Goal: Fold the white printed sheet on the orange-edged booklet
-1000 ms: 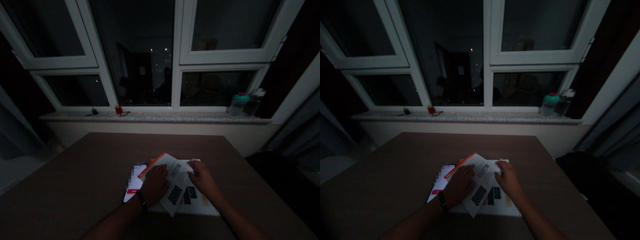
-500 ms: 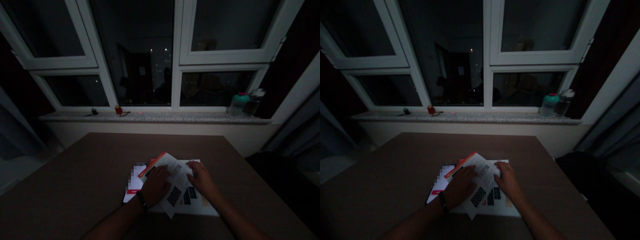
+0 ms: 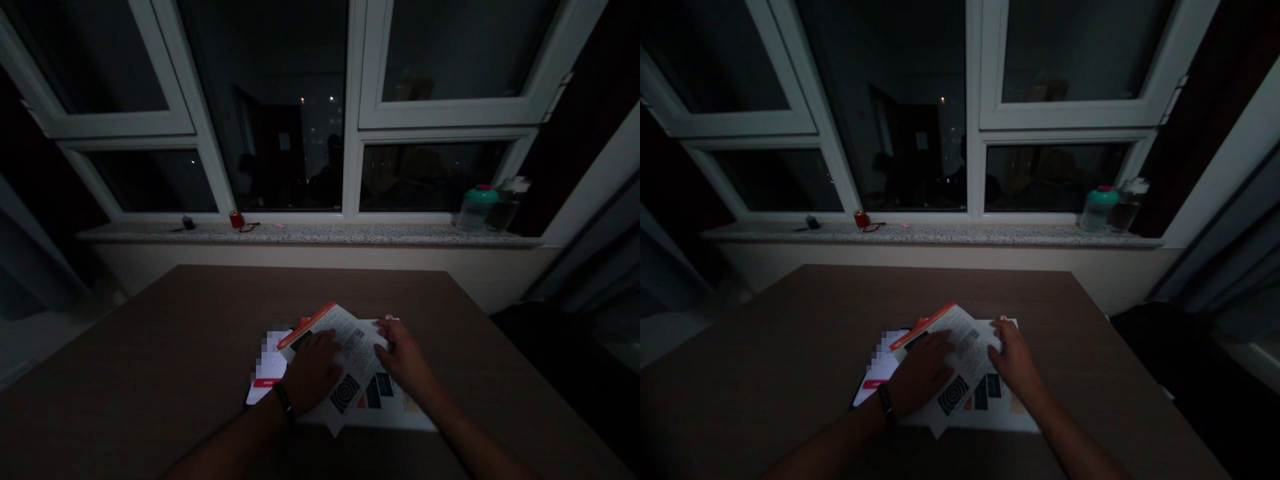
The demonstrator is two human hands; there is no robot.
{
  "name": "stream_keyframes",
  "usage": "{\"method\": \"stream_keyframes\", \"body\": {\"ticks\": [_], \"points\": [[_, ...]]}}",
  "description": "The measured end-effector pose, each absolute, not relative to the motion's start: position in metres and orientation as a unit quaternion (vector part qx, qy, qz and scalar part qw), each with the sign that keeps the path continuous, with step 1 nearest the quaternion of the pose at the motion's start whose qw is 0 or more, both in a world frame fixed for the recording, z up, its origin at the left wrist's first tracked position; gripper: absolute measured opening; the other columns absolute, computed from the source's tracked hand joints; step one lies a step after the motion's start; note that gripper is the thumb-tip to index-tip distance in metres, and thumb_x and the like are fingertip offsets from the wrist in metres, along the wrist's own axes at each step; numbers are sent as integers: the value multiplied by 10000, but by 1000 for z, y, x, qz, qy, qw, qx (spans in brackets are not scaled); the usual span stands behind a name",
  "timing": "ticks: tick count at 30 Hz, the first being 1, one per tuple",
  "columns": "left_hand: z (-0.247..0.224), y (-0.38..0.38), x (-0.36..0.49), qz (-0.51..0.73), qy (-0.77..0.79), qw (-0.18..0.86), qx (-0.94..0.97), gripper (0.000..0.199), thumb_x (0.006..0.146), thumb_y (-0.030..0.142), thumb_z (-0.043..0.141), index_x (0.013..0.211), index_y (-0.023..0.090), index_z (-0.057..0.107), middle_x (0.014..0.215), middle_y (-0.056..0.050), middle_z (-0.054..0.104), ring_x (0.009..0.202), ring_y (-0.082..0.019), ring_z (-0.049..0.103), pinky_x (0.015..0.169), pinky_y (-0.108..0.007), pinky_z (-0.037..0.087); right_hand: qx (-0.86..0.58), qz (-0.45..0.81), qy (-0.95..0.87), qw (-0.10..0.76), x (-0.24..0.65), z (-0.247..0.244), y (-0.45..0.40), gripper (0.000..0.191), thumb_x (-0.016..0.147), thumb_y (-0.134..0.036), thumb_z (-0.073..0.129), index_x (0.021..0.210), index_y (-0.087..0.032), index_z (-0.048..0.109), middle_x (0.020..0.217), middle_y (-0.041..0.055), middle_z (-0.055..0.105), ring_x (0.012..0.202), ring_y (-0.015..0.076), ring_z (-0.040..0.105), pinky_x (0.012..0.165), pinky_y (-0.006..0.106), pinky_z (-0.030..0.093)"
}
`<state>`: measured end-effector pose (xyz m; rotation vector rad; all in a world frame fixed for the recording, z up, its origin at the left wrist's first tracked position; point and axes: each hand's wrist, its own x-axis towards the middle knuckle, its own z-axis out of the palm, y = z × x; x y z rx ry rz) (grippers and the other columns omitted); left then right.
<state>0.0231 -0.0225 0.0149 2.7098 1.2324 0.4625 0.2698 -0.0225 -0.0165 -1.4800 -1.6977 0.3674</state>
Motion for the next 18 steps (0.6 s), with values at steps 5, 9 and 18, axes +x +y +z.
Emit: {"method": "stream_keyframes", "body": {"ticks": [5,9,18], "points": [[14,-23,24,152,399,71,902,401,859,209,641,1247,213,537,1468,-101,420,1338,-307,389,1097,-501,349,-622,154,-662,389,269,-11,-24,392,739,-220,559,1127,-170,576,942,67,613,882,222,620,808,357,498],[18,-25,25,142,400,77,902,440,860,215,658,1281,219,529,1469,-99,408,1326,-317,389,1097,-493,350,-636,157,-650,384,268,-9,-25,379,717,-218,563,1093,-177,587,880,45,601,790,205,605,734,325,483],[19,-24,25,134,379,81,912,470,880,306,659,1319,221,515,1417,-103,471,1315,-316,404,1107,-518,318,-631,161,-630,423,267,-11,-24,405,695,-197,538,1099,-196,564,879,36,584,788,203,606,703,308,478]]}}
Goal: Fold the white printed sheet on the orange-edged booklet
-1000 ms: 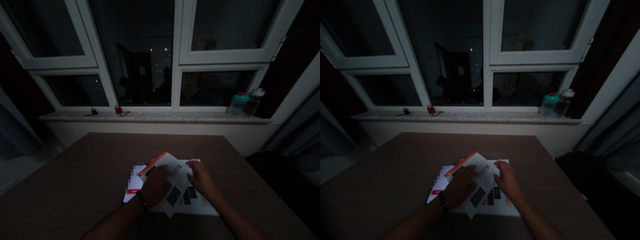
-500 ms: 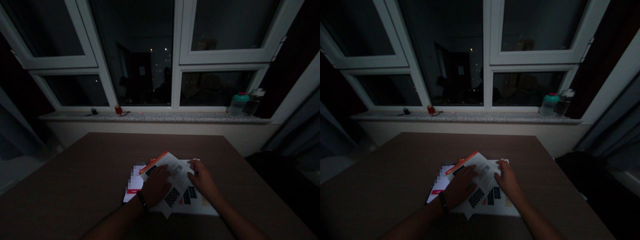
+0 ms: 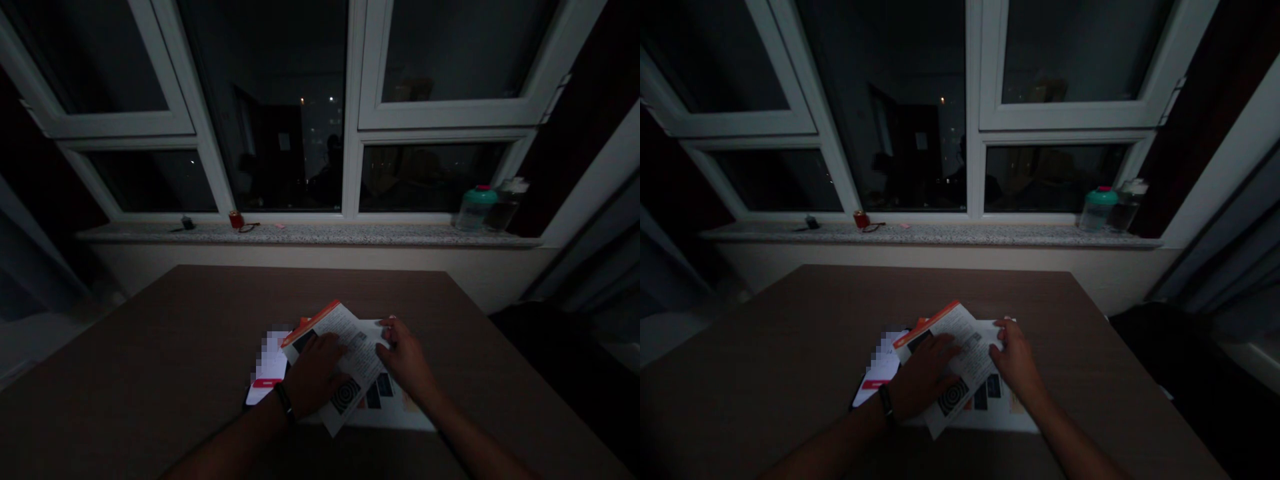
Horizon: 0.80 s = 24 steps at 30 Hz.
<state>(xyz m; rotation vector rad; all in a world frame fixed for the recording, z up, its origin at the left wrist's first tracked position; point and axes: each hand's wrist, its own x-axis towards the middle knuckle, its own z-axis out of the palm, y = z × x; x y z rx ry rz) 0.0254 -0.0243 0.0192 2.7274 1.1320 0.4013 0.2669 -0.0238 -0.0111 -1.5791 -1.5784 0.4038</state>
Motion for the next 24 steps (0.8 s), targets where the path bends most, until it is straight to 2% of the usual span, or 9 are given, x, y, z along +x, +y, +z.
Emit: {"method": "stream_keyframes", "body": {"ticks": [5,10,16,21,24], "points": [[14,-22,25,112,350,93,926,511,918,373,611,1389,260,451,1503,-74,400,1389,-300,336,1135,-535,262,-657,173,-605,414,271,-12,-22,378,706,-211,509,1078,-177,565,844,37,595,775,204,614,704,307,477],[11,-22,24,105,339,85,931,537,942,409,575,1429,267,400,1532,-69,360,1409,-298,308,1145,-533,240,-636,161,-630,416,270,-8,-24,372,720,-198,498,1084,-177,569,939,68,607,861,222,622,779,343,491],[13,-23,25,95,341,79,932,533,968,438,528,1447,262,376,1533,-77,354,1402,-300,319,1132,-527,266,-583,135,-656,461,262,-6,-27,407,741,-173,506,1145,-189,545,1088,98,591,1004,241,594,930,405,472],[11,-24,25,105,311,68,942,535,952,457,554,1426,254,409,1516,-93,375,1379,-314,348,1113,-527,295,-588,124,-656,457,261,-10,-24,498,676,-100,490,1163,-194,540,1102,96,577,992,238,591,938,425,480],[11,-25,26,105,314,78,940,564,916,440,621,1414,262,426,1478,-111,414,1353,-326,377,1094,-530,321,-578,128,-660,463,260,-7,-25,411,738,-150,528,1147,-182,551,1100,107,584,987,247,597,900,414,500]]}}
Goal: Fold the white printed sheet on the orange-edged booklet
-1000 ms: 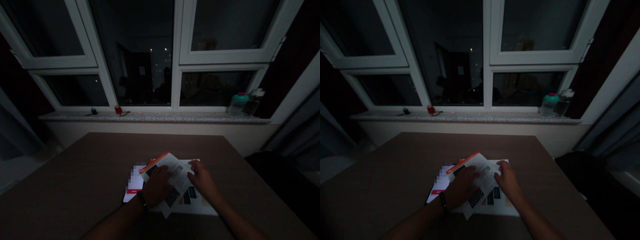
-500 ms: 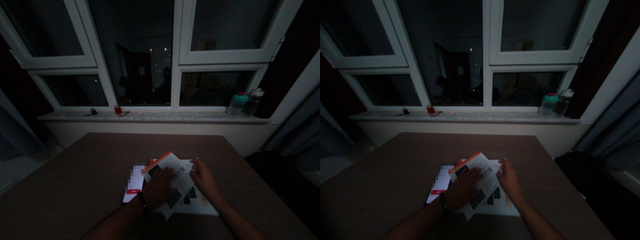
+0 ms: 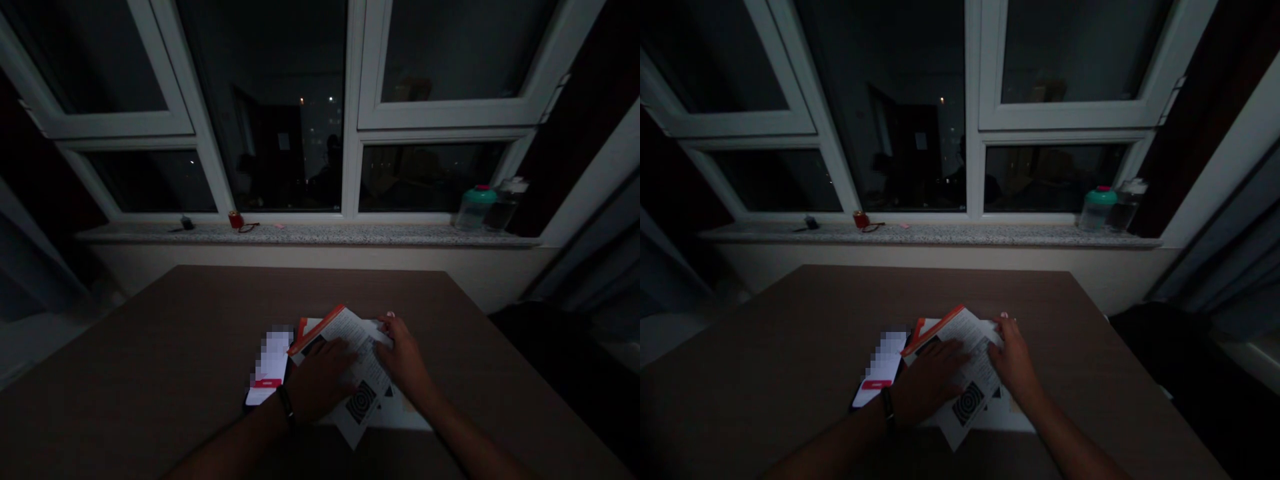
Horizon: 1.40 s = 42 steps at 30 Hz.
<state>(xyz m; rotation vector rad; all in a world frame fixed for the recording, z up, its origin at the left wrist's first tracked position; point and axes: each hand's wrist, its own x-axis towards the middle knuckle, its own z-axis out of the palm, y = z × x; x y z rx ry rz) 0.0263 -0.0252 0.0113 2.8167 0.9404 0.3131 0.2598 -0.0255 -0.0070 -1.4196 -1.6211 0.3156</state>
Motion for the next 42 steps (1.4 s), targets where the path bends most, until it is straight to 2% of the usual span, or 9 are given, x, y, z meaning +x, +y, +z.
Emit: {"method": "stream_keyframes", "body": {"ticks": [4,9,12,18,24,28,31,36,42], "points": [[13,-27,27,119,306,110,938,622,911,422,633,1446,241,373,1485,-128,395,1363,-328,361,1096,-523,333,-542,142,-678,477,256,-1,-32,314,894,-333,515,1178,-203,544,1166,118,596,1108,270,572,969,431,461],[18,-29,29,131,279,159,938,553,922,329,609,1414,215,383,1514,-112,353,1389,-290,330,1114,-475,337,-521,175,-703,452,255,-3,-35,319,971,-338,404,1243,-226,526,1339,111,540,1302,266,455,1072,445,371],[23,-30,30,143,282,172,933,496,868,238,640,1328,211,457,1432,-100,442,1308,-266,428,1085,-428,378,-515,170,-717,439,257,-4,-33,311,938,-291,452,1231,-217,530,1264,105,583,1240,260,507,1049,426,396],[29,-30,27,131,255,185,940,578,805,193,652,1337,237,428,1443,-88,434,1370,-290,333,1136,-474,281,-502,144,-742,420,258,1,-34,335,905,-224,461,1231,-219,535,1144,86,620,1111,242,568,985,402,441],[27,-29,26,163,311,266,898,678,677,118,658,1299,217,404,1416,-104,392,1202,-265,500,970,-385,471,-497,146,-763,386,258,2,-38,367,902,-189,450,1262,-221,511,1175,97,603,1054,232,598,923,397,486],[24,-26,25,161,286,264,907,809,714,132,644,1436,244,297,1531,-96,274,1363,-281,354,1089,-417,370,-488,148,-781,361,257,5,-40,386,908,-170,441,1285,-230,491,1232,99,576,1154,234,566,988,414,463],[22,-25,25,137,256,240,926,801,768,140,600,1485,253,261,1554,-88,278,1425,-278,260,1140,-448,293,-483,145,-791,345,255,4,-41,401,920,-178,438,1316,-233,465,1293,106,548,1212,236,538,1024,424,446],[22,-25,25,122,237,179,947,689,825,204,601,1459,254,336,1484,-72,418,1402,-288,303,1151,-484,258,-494,110,-804,311,252,5,-44,417,927,-183,442,1342,-221,457,1341,118,527,1269,252,494,1037,434,440],[19,-24,25,133,298,128,937,558,910,233,548,1436,201,367,1470,-98,436,1391,-281,327,1142,-480,296,-491,57,-827,269,246,16,-49,365,881,-141,486,1235,-201,557,1197,114,598,1099,265,554,958,440,473]]}}
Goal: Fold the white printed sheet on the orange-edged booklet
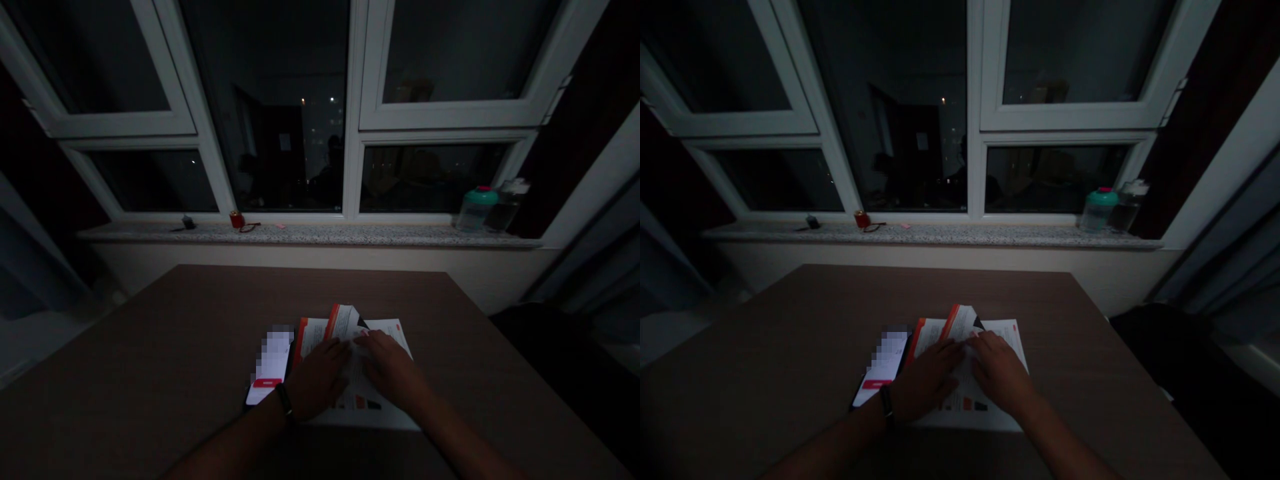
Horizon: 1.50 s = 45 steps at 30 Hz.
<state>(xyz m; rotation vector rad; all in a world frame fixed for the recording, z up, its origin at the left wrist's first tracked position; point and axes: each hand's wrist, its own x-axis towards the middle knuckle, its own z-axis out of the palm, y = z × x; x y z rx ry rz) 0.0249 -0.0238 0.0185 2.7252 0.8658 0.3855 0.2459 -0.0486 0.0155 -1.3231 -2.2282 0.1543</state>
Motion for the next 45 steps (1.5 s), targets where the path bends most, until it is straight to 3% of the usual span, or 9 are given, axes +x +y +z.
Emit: {"method": "stream_keyframes", "body": {"ticks": [10,18,27,33,39,45], "points": [[18,-26,28,151,269,174,935,590,853,48,479,1413,210,391,1467,-65,439,1380,-214,349,1142,-430,330,-521,38,-832,189,251,10,-38,434,824,-62,477,1219,-190,604,1206,112,621,1118,281,541,969,450,447],[14,-25,31,151,251,181,939,570,884,83,518,1418,229,382,1469,-70,436,1385,-221,344,1145,-428,311,-508,105,-825,225,254,3,-35,377,876,-160,559,1249,-191,604,1257,130,607,1168,266,560,1011,414,456],[18,-27,33,164,286,187,925,567,887,290,643,1397,245,400,1440,-87,447,1336,-274,388,1114,-463,323,-484,118,-829,255,256,-1,-28,377,884,-118,512,1232,-206,630,1297,115,613,1224,242,549,1068,436,417],[20,-28,33,197,317,225,900,559,825,276,711,1315,238,444,1401,-87,432,1288,-276,418,1065,-426,379,-479,125,-839,227,257,6,-36,449,818,-72,524,1227,-218,636,1276,102,627,1197,239,568,1040,404,443],[15,-27,33,210,334,226,891,537,795,280,759,1248,228,476,1297,-74,479,1171,-264,491,987,-400,432,-467,128,-845,227,257,5,-39,383,825,-131,577,1183,-243,654,1232,83,653,1131,231,608,989,380,482],[12,-25,34,204,352,185,895,491,855,273,710,1274,226,458,1327,-75,471,1191,-261,487,1010,-404,416,-472,119,-840,240,257,-5,-31,391,846,-112,557,1201,-243,656,1319,100,615,1201,243,586,1027,415,465]]}}
